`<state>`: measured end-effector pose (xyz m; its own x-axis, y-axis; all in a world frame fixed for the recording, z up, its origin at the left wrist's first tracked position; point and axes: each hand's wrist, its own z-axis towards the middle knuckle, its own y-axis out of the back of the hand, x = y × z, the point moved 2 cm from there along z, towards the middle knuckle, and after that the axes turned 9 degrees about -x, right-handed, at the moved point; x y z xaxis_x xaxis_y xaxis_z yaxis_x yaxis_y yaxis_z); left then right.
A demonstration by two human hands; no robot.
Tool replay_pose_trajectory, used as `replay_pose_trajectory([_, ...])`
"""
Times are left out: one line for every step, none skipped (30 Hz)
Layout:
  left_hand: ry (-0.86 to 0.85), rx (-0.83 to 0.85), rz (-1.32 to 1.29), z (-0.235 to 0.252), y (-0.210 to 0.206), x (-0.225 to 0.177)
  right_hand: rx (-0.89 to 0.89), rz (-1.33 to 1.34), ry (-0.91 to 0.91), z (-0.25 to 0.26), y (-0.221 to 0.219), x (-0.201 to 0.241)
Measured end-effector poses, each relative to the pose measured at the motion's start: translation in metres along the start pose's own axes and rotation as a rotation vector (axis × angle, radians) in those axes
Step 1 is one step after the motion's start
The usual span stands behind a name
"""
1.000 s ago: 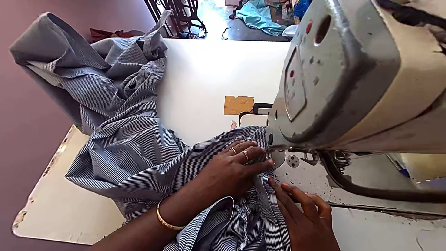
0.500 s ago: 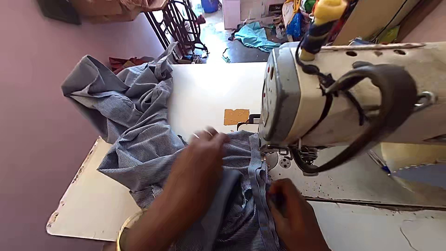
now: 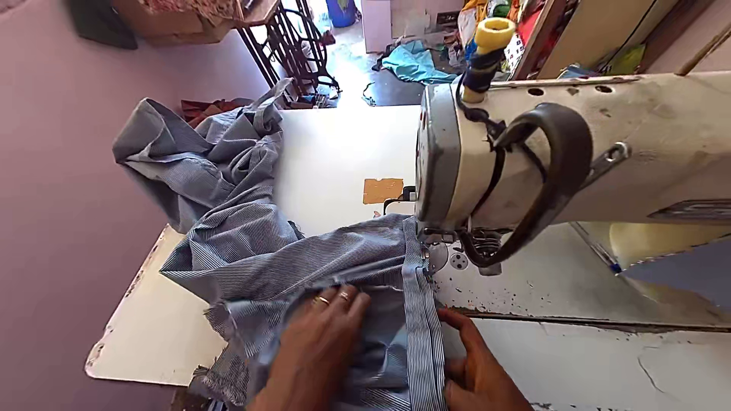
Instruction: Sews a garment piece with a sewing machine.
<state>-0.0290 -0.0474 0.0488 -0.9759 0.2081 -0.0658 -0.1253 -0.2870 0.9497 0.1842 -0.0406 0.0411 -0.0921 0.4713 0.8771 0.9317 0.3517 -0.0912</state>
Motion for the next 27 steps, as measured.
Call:
replay_pose_trajectory([0.008, 0.018, 0.031, 0.004, 0.001, 0.012, -0.018, -0.053, 0.038, -0.003, 0.002, -0.003])
replay_pose_trajectory([0.007, 0.038, 0.042, 0.009, 0.003, 0.018, -0.035, -0.116, 0.067, -0.006, 0.005, -0.007])
replay_pose_trajectory([-0.003, 0.025, 0.027, 0.014, 0.004, 0.017, -0.039, -0.178, 0.081, -0.007, 0.007, -0.009])
replay_pose_trajectory([-0.014, -0.020, -0.008, 0.020, 0.005, 0.010, -0.038, -0.231, 0.086, -0.007, 0.008, -0.010])
replay_pose_trajectory([-0.016, -0.071, -0.063, 0.027, 0.006, -0.001, -0.037, -0.283, 0.089, -0.008, 0.008, -0.010])
replay_pose_trajectory([-0.015, -0.097, -0.135, 0.034, 0.005, -0.011, -0.037, -0.327, 0.089, -0.009, 0.008, -0.010])
replay_pose_trajectory([-0.015, -0.106, -0.204, 0.041, 0.001, -0.018, -0.037, -0.366, 0.086, -0.010, 0.008, -0.009])
replay_pose_trajectory([-0.016, -0.110, -0.262, 0.047, -0.005, -0.021, -0.036, -0.406, 0.082, -0.011, 0.008, -0.008])
replay_pose_trajectory([-0.022, -0.116, -0.300, 0.051, -0.013, -0.021, -0.035, -0.447, 0.085, -0.012, 0.009, -0.007])
replay_pose_trajectory([-0.029, -0.125, -0.331, 0.052, -0.020, -0.018, -0.040, -0.496, 0.100, -0.013, 0.011, -0.005])
replay_pose_trajectory([-0.040, -0.145, -0.349, 0.052, -0.027, -0.015, -0.071, -0.558, 0.137, -0.015, 0.014, -0.002])
replay_pose_trajectory([-0.054, -0.172, -0.352, 0.050, -0.031, -0.012, -0.147, -0.634, 0.213, -0.015, 0.017, 0.002])
replay_pose_trajectory([-0.063, -0.194, -0.353, 0.048, -0.033, -0.010, -0.268, -0.719, 0.329, -0.013, 0.019, 0.005])
replay_pose_trajectory([-0.063, -0.205, -0.350, 0.044, -0.035, -0.009, -0.388, -0.809, 0.455, -0.007, 0.022, 0.007])
replay_pose_trajectory([-0.060, -0.210, -0.354, 0.040, -0.037, -0.008, -0.489, -0.879, 0.573, 0.003, 0.024, 0.007])
replay_pose_trajectory([-0.052, -0.212, -0.365, 0.039, -0.039, -0.008, -0.564, -0.931, 0.684, 0.017, 0.025, 0.003])
replay_pose_trajectory([-0.039, -0.214, -0.371, 0.039, -0.039, -0.007, -0.597, -0.971, 0.766, 0.031, 0.025, -0.002])
replay_pose_trajectory([-0.025, -0.212, -0.376, 0.040, -0.040, -0.006, -0.589, -1.004, 0.814, 0.042, 0.024, -0.005])
replay_pose_trajectory([-0.015, -0.216, -0.378, 0.041, -0.040, -0.004, -0.568, -1.025, 0.849, 0.046, 0.020, -0.007])
replay_pose_trajectory([-0.014, -0.214, -0.383, 0.042, -0.040, -0.003, -0.553, -1.043, 0.878, 0.046, 0.016, -0.008])
replay_pose_trajectory([-0.021, -0.209, -0.382, 0.044, -0.039, -0.002, -0.548, -1.073, 0.904, 0.044, 0.012, -0.010])
replay_pose_trajectory([-0.035, -0.205, -0.370, 0.046, -0.039, -0.002, -0.548, -1.120, 0.933, 0.041, 0.010, -0.013])
replay_pose_trajectory([-0.061, -0.215, -0.341, 0.049, -0.037, -0.004, -0.548, -1.173, 0.962, 0.037, 0.008, -0.016])
replay_pose_trajectory([-0.095, -0.230, -0.310, 0.053, -0.035, -0.005, -0.545, -1.210, 0.992, 0.034, 0.006, -0.019])
replay_pose_trajectory([-0.138, -0.250, -0.286, 0.057, -0.033, -0.006, -0.537, -1.224, 1.019, 0.032, 0.004, -0.021])
replay_pose_trajectory([-0.185, -0.265, -0.268, 0.061, -0.030, -0.006, -0.519, -1.229, 1.028, 0.029, 0.003, -0.023])
replay_pose_trajectory([-0.233, -0.276, -0.257, 0.066, -0.027, -0.005, -0.504, -1.238, 1.028, 0.027, 0.002, -0.025])
